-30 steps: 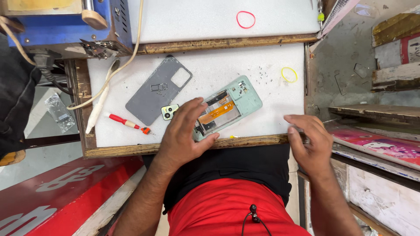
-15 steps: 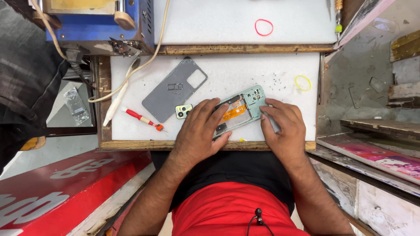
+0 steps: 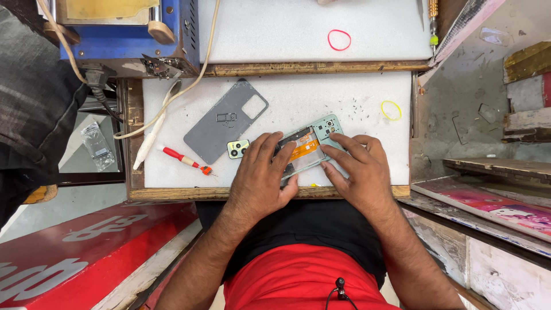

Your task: The person uses a red-handled screwdriver to remove screws from a light green smartphone back cover, then separates the back cover from the phone body. They wipe the internal components with a cloth, place the camera module on the table, and reattach the back cover to the phone body.

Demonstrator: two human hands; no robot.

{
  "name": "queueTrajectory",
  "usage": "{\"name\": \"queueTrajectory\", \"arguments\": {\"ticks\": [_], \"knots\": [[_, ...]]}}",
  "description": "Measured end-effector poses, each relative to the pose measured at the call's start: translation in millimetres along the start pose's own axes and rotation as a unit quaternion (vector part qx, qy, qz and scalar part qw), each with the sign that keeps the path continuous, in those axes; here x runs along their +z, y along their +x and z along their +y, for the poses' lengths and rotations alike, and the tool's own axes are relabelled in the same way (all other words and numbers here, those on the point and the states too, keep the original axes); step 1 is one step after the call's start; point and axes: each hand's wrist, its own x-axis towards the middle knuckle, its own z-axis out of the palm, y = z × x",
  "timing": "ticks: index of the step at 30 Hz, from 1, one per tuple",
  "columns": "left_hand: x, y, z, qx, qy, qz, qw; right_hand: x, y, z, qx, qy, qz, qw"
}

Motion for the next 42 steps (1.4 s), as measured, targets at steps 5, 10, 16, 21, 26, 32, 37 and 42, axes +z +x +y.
{"name": "queueTrajectory", "arguments": {"ticks": [5, 10, 16, 21, 26, 32, 37, 42], "knots": [[-9.0, -8.8, 1.1, -0.006, -0.044, 0.039, 0.998, -2.2, 2.0, -3.2, -0.005, 0.006, -0.004, 1.0], [-24.8, -30.7, -3.5, -0.067, -0.019, 0.071, 0.995, -1.5, 3.2, -3.0, -0.002, 0.016, -0.004, 1.0], [-26.4, -35.7, -4.3, -0.091, -0.005, 0.053, 0.994, -1.7, 5.3, -4.7, 0.006, 0.009, -0.012, 1.0], [-32.5, -27.8, -7.5, -0.076, -0.008, 0.005, 0.997, -2.4, 7.6, -4.4, 0.003, 0.009, -0.009, 1.0], [-29.6, -22.6, -5.4, -0.11, 0.058, -0.052, 0.991, -0.4, 4.0, -2.6, 0.009, 0.018, -0.007, 1.0], [-36.9, -15.1, -1.0, -0.116, 0.078, -0.072, 0.988, -2.0, 6.0, -3.3, 0.012, 0.023, 0.004, 1.0], [-35.9, -11.0, 0.5, -0.121, 0.064, -0.093, 0.986, -0.5, 1.3, -1.0, 0.032, 0.033, 0.026, 0.999], [-38.7, -16.7, -4.7, -0.103, -0.031, -0.05, 0.993, 1.4, -4.4, 4.0, 0.055, 0.089, 0.073, 0.992]]}}
